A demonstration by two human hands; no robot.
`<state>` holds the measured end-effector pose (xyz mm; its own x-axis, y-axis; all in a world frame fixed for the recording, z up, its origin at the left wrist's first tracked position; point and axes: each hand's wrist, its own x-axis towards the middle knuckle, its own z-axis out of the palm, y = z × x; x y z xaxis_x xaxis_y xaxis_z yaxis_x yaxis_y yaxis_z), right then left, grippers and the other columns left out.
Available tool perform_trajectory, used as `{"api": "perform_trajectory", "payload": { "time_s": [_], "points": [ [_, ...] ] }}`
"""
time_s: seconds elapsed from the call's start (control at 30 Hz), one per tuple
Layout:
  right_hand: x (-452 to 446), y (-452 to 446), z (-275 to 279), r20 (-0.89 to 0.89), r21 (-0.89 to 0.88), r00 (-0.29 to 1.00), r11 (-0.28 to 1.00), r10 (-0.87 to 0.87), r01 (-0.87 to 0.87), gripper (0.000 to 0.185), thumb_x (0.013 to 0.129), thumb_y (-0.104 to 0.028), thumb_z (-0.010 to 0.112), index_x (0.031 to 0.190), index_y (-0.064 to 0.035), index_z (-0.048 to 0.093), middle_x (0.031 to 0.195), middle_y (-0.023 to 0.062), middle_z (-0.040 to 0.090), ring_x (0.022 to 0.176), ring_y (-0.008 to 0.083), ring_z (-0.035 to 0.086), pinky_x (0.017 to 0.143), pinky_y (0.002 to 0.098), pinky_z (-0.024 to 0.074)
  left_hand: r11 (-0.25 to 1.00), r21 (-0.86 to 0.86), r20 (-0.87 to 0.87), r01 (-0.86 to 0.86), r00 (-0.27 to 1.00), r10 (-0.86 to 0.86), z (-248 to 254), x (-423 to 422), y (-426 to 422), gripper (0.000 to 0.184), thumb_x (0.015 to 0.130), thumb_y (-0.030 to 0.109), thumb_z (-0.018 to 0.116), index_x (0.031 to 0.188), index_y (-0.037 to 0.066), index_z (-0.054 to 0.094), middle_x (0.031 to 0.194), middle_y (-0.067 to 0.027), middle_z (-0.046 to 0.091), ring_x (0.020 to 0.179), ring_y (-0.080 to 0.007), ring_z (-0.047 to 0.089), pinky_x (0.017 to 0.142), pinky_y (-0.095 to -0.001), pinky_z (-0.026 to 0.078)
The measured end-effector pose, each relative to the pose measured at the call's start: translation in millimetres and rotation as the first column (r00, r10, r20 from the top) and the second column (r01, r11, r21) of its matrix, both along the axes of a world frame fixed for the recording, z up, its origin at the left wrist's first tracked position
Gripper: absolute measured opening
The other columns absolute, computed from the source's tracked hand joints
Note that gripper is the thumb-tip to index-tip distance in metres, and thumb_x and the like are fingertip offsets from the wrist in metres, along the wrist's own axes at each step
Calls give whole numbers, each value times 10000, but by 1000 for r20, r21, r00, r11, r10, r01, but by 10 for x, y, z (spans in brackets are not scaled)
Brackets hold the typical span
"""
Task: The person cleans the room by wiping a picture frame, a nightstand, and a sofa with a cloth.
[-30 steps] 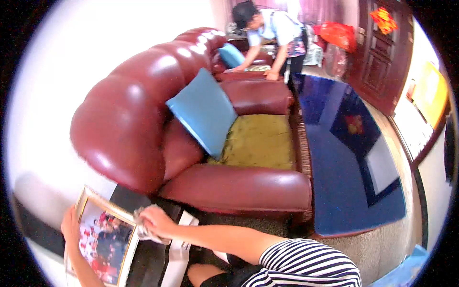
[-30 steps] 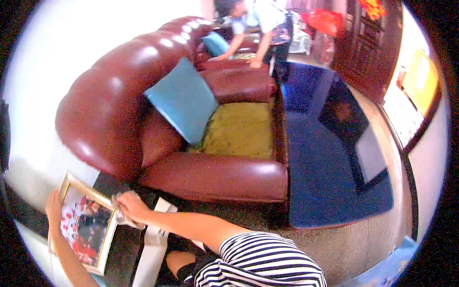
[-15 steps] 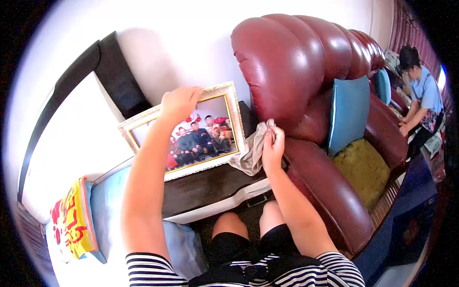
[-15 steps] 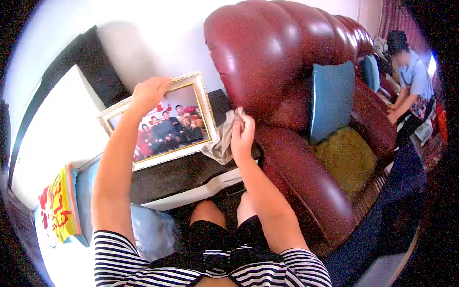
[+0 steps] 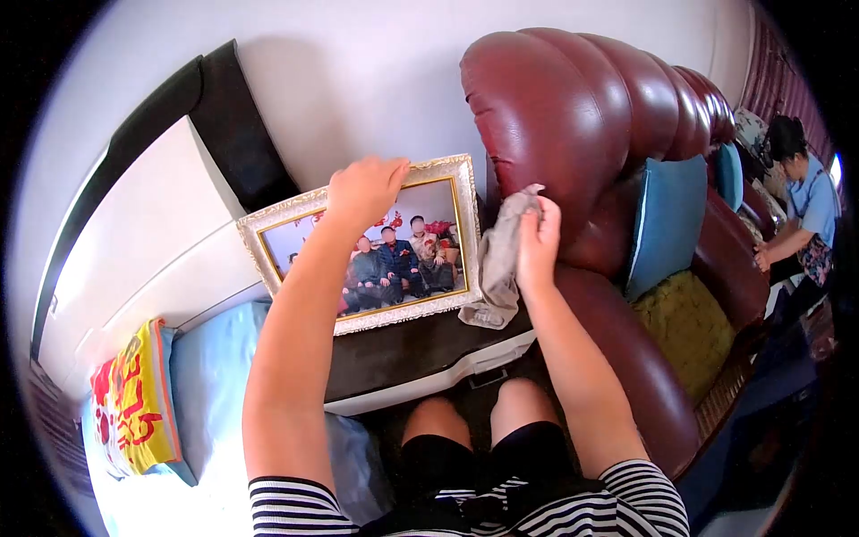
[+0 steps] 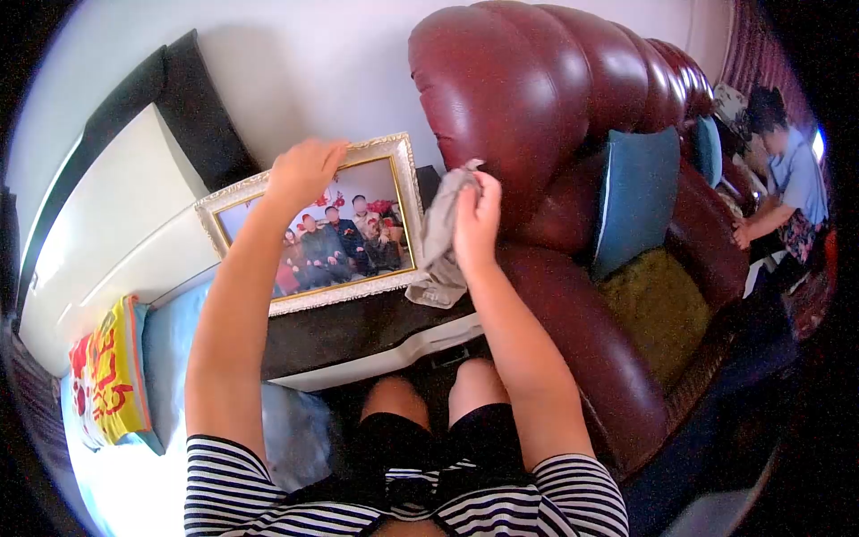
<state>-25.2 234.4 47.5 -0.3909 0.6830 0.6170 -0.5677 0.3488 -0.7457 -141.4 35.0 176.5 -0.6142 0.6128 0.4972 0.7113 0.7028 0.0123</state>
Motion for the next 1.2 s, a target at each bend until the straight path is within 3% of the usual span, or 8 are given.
{"api": "perform_trajectory", "payload": {
  "time_s": [0.17, 0.27, 0.4, 0.5, 0.77, 0.93, 1.1, 1.2],
  "points": [
    [504, 308, 404, -149, -20, 977, 988, -153, 152, 246, 897, -48, 493, 1133, 9, 455, 1083, 97, 515, 1004, 170, 498, 919, 299, 392, 1000, -23, 54, -20, 998, 21, 36, 45, -13, 352, 925, 388, 387, 1099, 201, 629, 939, -130, 621, 920, -330, 583, 797, -454, 457],
    [491, 79, 844, -206, 307, 942, 896, -265, 320, 263, 872, -21, 512, 1132, -12, 473, 1077, 133, 551, 978, 204, 561, 870, 314, 447, 1000, -16, 64, -21, 998, 22, 42, 54, -1, 351, 927, 383, 381, 1104, 201, 624, 946, -128, 620, 929, -319, 582, 801, -448, 455],
    [154, -146, 1079, -55, 831, 951, 514, -305, 213, 249, 795, -86, 599, 1037, -75, 541, 1024, 82, 572, 905, 260, 600, 715, 351, 510, 1000, -12, 65, -22, 998, 23, 39, 39, 13, 351, 929, 382, 377, 1099, 203, 627, 949, -120, 622, 945, -309, 579, 814, -440, 451],
    [-187, -143, 982, 24, 943, 951, 322, -308, 80, 196, 800, -136, 569, 987, -83, 544, 963, 47, 554, 845, 250, 597, 653, 358, 508, 996, -85, 96, -38, 994, 46, 72, 37, -18, 359, 930, 384, 371, 1109, 201, 622, 987, -107, 627, 962, -297, 579, 831, -429, 448],
    [-88, -118, 465, 127, 974, 920, 221, -370, -45, 151, 791, -117, 506, 931, -75, 543, 954, 48, 514, 826, 233, 579, 600, 354, 517, 998, 10, -14, 68, 998, -68, -69, -126, -22, 349, 941, 368, 325, 1053, 228, 624, 910, -77, 636, 910, -274, 595, 805, -455, 435],
    [222, -133, -90, 269, 960, 891, 175, -367, -218, 198, 787, -102, 513, 978, -74, 555, 972, 46, 505, 833, 223, 575, 613, 338, 527, 1000, -29, 80, 3, 997, 0, 41, 9, -16, 351, 942, 370, 320, 1032, 223, 625, 905, -64, 637, 901, -266, 597, 795, -452, 434],
    [392, -112, -383, 530, 827, 763, 28, -371, -561, 237, 813, -104, 497, 1043, -61, 533, 968, 60, 514, 845, 232, 592, 642, 346, 529, 1000, -28, 96, 12, 995, -9, 41, 0, -33, 350, 940, 375, 324, 1049, 231, 624, 907, -61, 641, 905, -262, 602, 800, -459, 436],
    [267, -190, 22, 404, 899, 812, 18, -421, -438, 210, 820, -107, 487, 1020, -70, 540, 966, 69, 522, 875, 241, 598, 645, 358, 528, 998, 33, 46, 44, 998, -46, -11, -73, -23, 352, 937, 382, 331, 1078, 242, 621, 922, -65, 645, 925, -258, 604, 815, -463, 437]
  ]
}}
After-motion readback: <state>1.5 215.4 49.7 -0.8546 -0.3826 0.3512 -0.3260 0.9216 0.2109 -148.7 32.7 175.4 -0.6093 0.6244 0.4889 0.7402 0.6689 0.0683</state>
